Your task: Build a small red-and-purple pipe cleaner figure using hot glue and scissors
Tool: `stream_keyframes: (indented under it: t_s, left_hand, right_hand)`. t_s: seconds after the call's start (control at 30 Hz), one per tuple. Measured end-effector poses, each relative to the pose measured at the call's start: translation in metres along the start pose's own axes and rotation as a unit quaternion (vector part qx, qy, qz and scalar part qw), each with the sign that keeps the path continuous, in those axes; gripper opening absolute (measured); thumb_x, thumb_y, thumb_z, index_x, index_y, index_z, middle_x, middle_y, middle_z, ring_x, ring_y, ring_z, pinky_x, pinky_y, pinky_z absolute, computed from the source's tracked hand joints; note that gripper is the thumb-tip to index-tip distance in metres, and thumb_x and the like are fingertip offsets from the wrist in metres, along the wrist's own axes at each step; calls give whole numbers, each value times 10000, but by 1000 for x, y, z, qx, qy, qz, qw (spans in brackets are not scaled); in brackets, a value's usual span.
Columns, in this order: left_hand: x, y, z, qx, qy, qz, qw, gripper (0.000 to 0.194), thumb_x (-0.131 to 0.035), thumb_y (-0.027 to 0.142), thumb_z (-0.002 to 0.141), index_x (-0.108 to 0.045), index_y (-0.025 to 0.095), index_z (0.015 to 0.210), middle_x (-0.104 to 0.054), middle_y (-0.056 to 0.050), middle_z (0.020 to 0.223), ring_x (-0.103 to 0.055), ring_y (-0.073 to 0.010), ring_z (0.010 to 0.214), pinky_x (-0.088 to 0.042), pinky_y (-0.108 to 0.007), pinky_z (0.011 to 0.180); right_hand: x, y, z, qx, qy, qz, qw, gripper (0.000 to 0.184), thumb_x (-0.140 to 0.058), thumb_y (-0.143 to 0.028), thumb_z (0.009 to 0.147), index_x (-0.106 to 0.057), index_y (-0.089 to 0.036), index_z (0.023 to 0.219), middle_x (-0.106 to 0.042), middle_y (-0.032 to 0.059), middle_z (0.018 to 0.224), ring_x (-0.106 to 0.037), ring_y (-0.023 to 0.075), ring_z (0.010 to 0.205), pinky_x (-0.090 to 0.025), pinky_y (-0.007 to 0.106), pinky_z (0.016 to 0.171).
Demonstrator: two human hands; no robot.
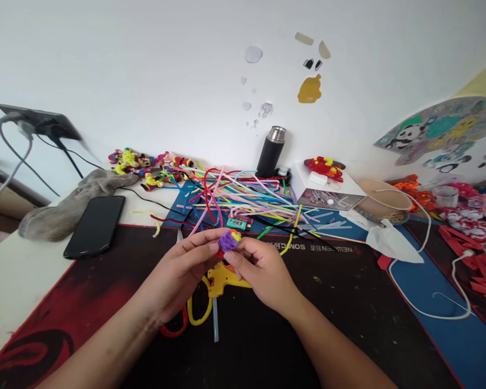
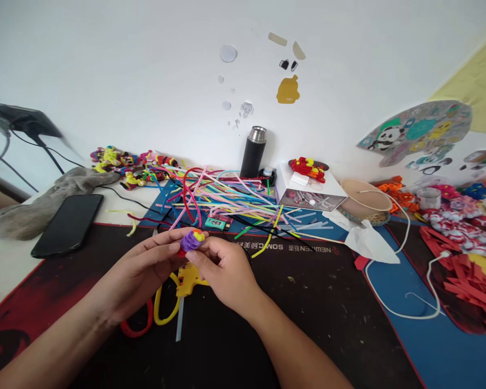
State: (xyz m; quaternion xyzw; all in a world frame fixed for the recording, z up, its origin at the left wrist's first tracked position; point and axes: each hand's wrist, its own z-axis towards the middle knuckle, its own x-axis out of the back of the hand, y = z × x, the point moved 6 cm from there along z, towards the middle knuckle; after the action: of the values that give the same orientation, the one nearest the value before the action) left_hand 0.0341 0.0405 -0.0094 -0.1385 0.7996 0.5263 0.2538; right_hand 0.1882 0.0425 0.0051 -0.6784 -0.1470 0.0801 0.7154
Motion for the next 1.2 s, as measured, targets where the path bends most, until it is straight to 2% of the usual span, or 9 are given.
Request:
stream_keyframes:
  t_s: [0.4,0.6,0.87,1.2]
  left_hand:
    - [-3,-4,3,-7,-3,-18,1000,376,-1005,313,742,-903,173,1075,-881,-100,1073,-780,-203,975,-605,-219,916]
    - [-2,-4,2,-10,-19,-17,1000,349,-952,309,815,-895,171,1130,-872,-122,1162,-779,-257,1096,-596,-272,977]
    - [1,-6,2,-11,-27,-5,1000,393,-913,397,852,-889,173,1175,-861,-145,1212,-770,-310,1154,-601,-355,1024]
    - [3,-5,2,-3,-30,-9,999,360,-894,335,865,-890,161,1181,-858,-152,1244,-780,-307,1173,-593,-352,1071]
  right_hand:
    - [0,2,0,-2,10,-9,1000,249,-695,-376,996,-664,-213,811,-581,-52,622,-510,124,558,-402,254,571]
    - [1,4,0,-3,14,-4,1000,254,-712,-393,994,-673,-212,820,-578,-48,623,-511,128,560,-407,257,573]
    - [0,2,-2,-4,13,9,1000,213,-705,-372,993,-698,-208,856,-567,-51,621,-502,125,546,-382,255,547]
    - [1,-1,-2,3,16,6,1000,222,-709,-369,988,-704,-203,840,-576,-48,634,-492,121,564,-385,256,560]
